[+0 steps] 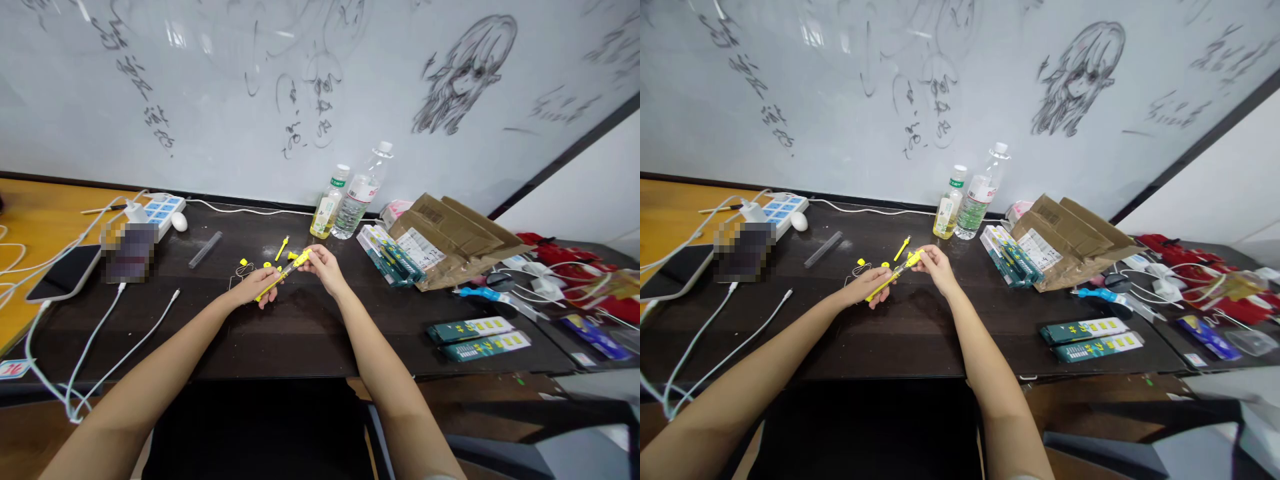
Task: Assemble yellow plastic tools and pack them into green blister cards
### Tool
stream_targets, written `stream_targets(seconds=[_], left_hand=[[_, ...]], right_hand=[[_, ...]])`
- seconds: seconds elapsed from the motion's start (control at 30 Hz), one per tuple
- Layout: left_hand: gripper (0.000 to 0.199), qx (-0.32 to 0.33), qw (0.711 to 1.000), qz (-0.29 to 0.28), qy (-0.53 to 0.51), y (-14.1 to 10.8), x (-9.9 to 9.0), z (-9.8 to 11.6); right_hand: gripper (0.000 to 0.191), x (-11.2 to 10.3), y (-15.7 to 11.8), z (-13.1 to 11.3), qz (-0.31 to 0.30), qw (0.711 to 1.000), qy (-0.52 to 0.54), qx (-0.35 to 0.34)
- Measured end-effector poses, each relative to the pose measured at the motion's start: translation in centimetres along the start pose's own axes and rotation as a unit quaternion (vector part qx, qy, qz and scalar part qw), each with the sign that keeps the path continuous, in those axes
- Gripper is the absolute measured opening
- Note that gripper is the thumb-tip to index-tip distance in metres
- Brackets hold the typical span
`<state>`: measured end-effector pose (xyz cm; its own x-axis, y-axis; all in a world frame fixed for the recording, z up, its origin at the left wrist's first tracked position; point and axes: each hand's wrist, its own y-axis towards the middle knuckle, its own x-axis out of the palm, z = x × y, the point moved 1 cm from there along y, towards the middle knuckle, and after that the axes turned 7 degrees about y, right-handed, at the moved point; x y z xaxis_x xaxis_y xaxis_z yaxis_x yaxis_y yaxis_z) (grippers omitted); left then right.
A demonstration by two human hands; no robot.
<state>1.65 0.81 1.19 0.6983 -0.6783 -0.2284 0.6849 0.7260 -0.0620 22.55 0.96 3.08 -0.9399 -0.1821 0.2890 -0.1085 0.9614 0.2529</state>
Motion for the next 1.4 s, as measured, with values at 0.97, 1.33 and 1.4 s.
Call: stream_targets(seconds=[0.97, 1.33, 1.4], left_hand=[[0.037, 0.001, 0.999, -0.030, -0.044, -0.3, 1.4, 0.6], [0.053, 0.088, 0.986, 0.102, -0.096, 0.0, 1.4, 1.2], [0.051, 0.094, 0.978, 0.155, -0.102, 0.0, 0.9, 1.3]], right_hand=[[0.033, 0.3, -0.1, 0.9, -0.005, 0.999, 0.014, 0.043], [0.043, 3.6, -1.4, 2.6, -0.031, 0.999, -0.010, 0.036], [0.042, 3.3, -1.3, 3.0, -0.014, 0.999, -0.022, 0.036]])
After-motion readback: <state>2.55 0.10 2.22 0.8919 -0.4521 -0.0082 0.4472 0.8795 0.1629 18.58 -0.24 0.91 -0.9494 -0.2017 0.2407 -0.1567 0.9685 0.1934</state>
